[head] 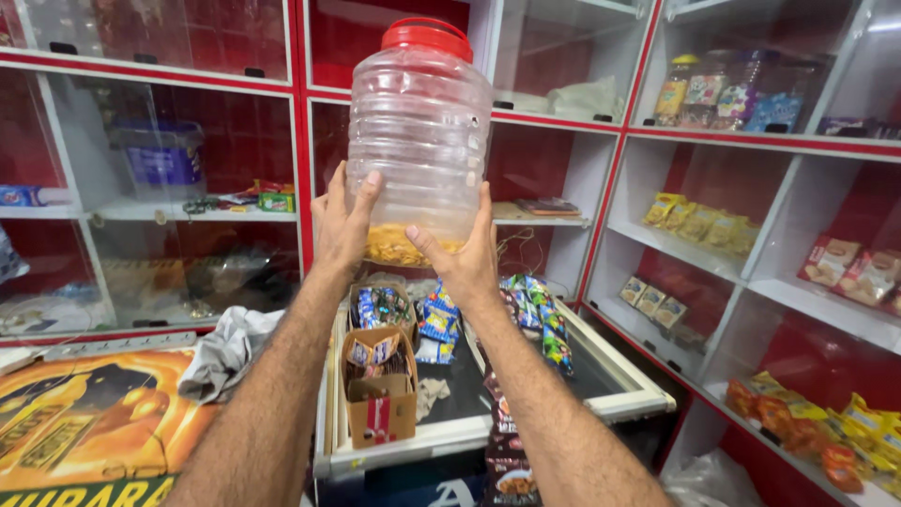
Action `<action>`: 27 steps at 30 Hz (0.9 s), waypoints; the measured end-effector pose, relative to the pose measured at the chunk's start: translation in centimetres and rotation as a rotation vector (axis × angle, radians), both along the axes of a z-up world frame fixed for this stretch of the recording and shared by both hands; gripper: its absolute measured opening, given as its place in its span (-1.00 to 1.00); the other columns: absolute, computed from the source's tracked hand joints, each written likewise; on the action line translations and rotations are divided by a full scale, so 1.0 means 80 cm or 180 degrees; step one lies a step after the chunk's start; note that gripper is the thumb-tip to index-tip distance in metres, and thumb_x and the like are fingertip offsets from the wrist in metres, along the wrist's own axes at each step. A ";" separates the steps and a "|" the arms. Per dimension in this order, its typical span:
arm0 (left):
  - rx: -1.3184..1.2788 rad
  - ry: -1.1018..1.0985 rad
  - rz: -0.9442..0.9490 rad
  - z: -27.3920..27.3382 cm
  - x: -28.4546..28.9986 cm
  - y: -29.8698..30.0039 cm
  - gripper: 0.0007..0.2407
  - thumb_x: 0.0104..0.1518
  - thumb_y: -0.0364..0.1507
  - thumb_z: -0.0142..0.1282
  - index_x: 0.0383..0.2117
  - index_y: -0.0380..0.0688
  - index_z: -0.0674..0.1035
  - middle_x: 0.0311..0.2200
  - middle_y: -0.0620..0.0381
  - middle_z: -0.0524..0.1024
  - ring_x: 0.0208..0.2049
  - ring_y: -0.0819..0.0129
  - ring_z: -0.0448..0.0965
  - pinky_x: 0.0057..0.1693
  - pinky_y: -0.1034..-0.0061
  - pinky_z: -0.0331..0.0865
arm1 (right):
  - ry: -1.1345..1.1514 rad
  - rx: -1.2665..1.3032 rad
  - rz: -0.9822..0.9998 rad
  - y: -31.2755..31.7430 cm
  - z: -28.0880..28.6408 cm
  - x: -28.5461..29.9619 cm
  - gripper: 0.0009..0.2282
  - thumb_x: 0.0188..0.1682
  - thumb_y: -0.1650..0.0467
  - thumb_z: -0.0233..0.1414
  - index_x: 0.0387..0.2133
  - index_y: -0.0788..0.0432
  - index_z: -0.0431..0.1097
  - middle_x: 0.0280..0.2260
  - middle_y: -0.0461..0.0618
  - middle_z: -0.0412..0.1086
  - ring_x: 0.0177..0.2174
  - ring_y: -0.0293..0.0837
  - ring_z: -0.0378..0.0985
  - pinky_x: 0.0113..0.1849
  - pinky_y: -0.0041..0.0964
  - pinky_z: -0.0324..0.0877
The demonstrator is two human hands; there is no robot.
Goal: The person wipes the interior surfaces of a glass display cabinet with a cloth, then picks up a large plastic jar filled with snacks from a counter and places it onto the shelf. They repeat this process with a second jar, arranging both on the shelf.
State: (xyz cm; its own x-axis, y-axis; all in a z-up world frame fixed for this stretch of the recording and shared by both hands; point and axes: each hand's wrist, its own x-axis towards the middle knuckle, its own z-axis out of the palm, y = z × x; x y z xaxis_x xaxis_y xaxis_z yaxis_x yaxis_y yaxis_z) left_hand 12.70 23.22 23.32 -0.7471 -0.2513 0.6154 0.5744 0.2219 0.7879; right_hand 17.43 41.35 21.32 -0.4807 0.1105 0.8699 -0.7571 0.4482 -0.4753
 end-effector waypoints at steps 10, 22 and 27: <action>0.0205 0.0413 -0.0769 0.025 -0.061 -0.013 -0.09 0.03 0.08 0.16 0.43 -0.17 0.02 0.31 -0.24 0.18 0.33 0.02 0.24 0.36 0.19 0.14 | 0.0273 -0.0054 -0.0334 -0.028 0.042 -0.040 0.05 -0.25 0.15 0.37 0.42 0.26 -0.18 0.16 0.32 0.18 0.17 0.15 0.34 0.18 -0.02 0.30; 0.0152 0.0436 -0.0581 0.044 -0.093 -0.007 0.04 -0.10 0.03 0.33 0.42 -0.31 -0.03 0.36 -0.29 0.13 0.37 0.03 0.22 0.38 0.24 0.16 | 0.0377 0.0136 -0.0503 -0.032 0.055 -0.091 0.06 -0.27 0.17 0.41 0.41 0.25 -0.19 0.20 0.35 0.10 0.21 0.21 0.24 0.18 0.04 0.22; 0.0006 0.0403 -0.0426 0.052 -0.117 -0.004 0.02 -0.13 0.08 0.29 0.42 -0.23 0.03 0.32 -0.30 0.21 0.33 -0.01 0.29 0.35 0.19 0.20 | 0.0376 0.0049 -0.0554 -0.030 0.054 -0.126 0.05 -0.25 0.17 0.41 0.41 0.25 -0.19 0.19 0.34 0.11 0.20 0.21 0.24 0.19 0.04 0.22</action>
